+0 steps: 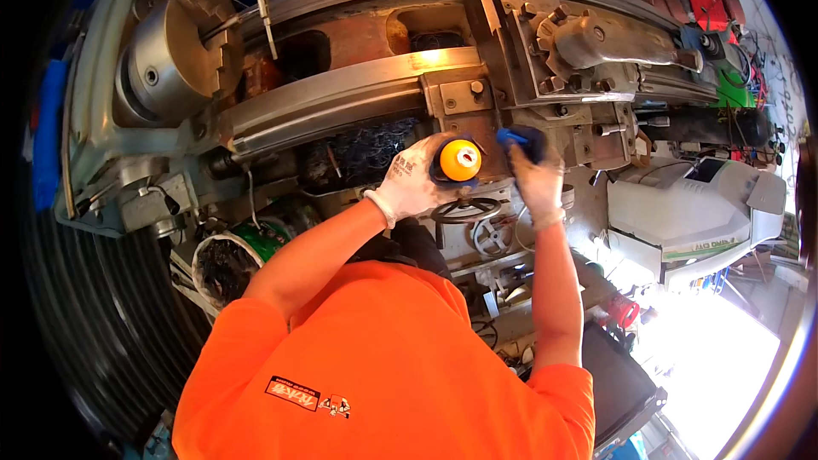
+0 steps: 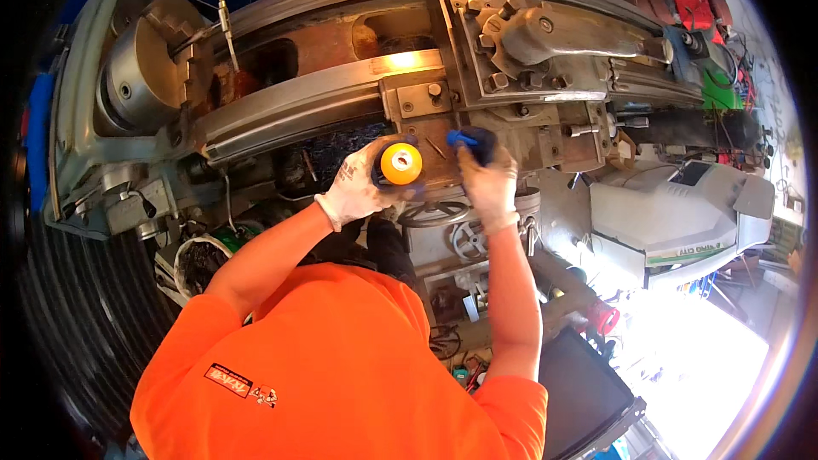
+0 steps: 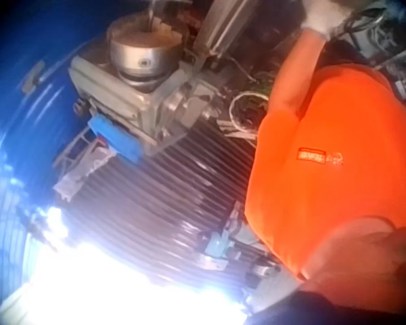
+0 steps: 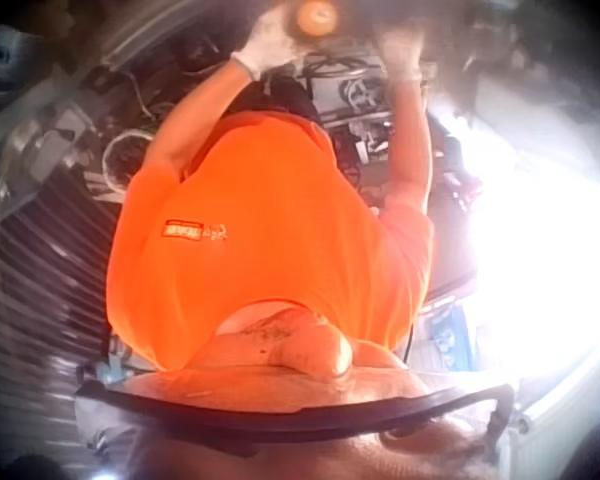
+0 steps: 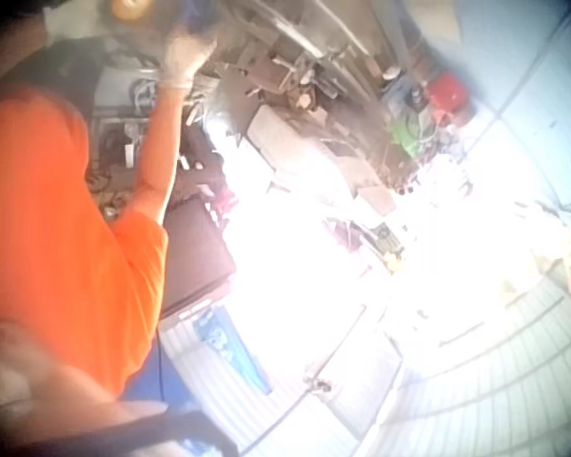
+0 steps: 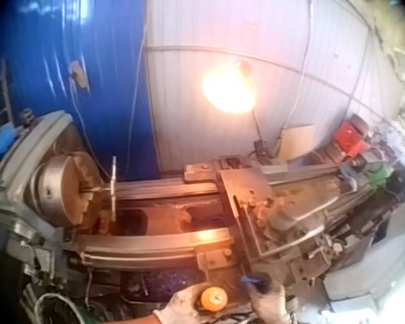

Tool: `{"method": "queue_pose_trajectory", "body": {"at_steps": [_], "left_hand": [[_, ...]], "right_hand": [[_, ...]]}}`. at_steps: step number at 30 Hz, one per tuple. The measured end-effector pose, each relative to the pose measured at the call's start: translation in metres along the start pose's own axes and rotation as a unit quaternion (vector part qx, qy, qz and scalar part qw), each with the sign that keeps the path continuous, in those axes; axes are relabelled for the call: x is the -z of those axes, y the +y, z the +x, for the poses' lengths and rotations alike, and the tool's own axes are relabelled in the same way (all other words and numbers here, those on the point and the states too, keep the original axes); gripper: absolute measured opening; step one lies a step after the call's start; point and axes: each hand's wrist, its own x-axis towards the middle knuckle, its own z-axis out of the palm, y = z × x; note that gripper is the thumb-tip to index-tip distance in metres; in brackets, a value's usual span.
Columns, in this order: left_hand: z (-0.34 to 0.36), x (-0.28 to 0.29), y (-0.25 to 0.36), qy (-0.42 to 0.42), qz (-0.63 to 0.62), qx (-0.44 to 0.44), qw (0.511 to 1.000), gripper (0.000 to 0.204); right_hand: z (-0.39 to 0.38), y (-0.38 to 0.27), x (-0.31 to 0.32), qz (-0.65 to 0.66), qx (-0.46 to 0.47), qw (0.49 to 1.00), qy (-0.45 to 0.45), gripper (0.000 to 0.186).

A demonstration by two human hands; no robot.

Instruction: The person applies lubricant from a yellow bottle to the metal components of a lathe machine using a small brush. They then use a wrench to tighten bolts on the machine's chuck and bed. The person wears gloves and an orange shirt while working in a workshop environment.

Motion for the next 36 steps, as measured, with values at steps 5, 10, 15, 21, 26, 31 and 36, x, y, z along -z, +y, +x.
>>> {"method": "queue_pose_trajectory", "body": {"at_steps": [5,10,15,21,26,31,36], "left_hand": [[-0.019,0.021,-0.005,0.041,-0.043,0.029,0.998,0.069],[-0.044,0.076,-0.001,0.105,0.002,0.08,0.991,0.068],[-0.069,0.123,-0.016,0.243,-0.186,0.162,0.938,0.067],[-0.083,0.189,-0.019,0.307,-0.142,0.196,0.921,0.067],[-0.096,0.212,-0.049,0.302,-0.122,0.19,0.926,0.069],[-0.096,0.22,-0.064,0.291,-0.111,0.174,0.934,0.068],[-0.084,0.224,-0.066,0.277,-0.09,0.179,0.94,0.066]], "right_hand": [[0.011,0.037,-0.03,-0.511,0.056,0.857,-0.033,0.044],[0.017,-0.038,-0.049,-0.43,0.07,0.9,0.003,0.049],[0.1,-0.129,-0.145,0.039,0.028,0.992,-0.114,0.041],[0.199,-0.19,-0.28,0.122,-0.067,0.928,-0.344,0.05],[0.243,-0.169,-0.321,0.107,-0.045,0.898,-0.424,0.03],[0.24,-0.18,-0.327,0.071,-0.009,0.913,-0.401,0.025],[0.234,-0.162,-0.335,0.057,0.138,0.935,-0.32,0.029]]}}
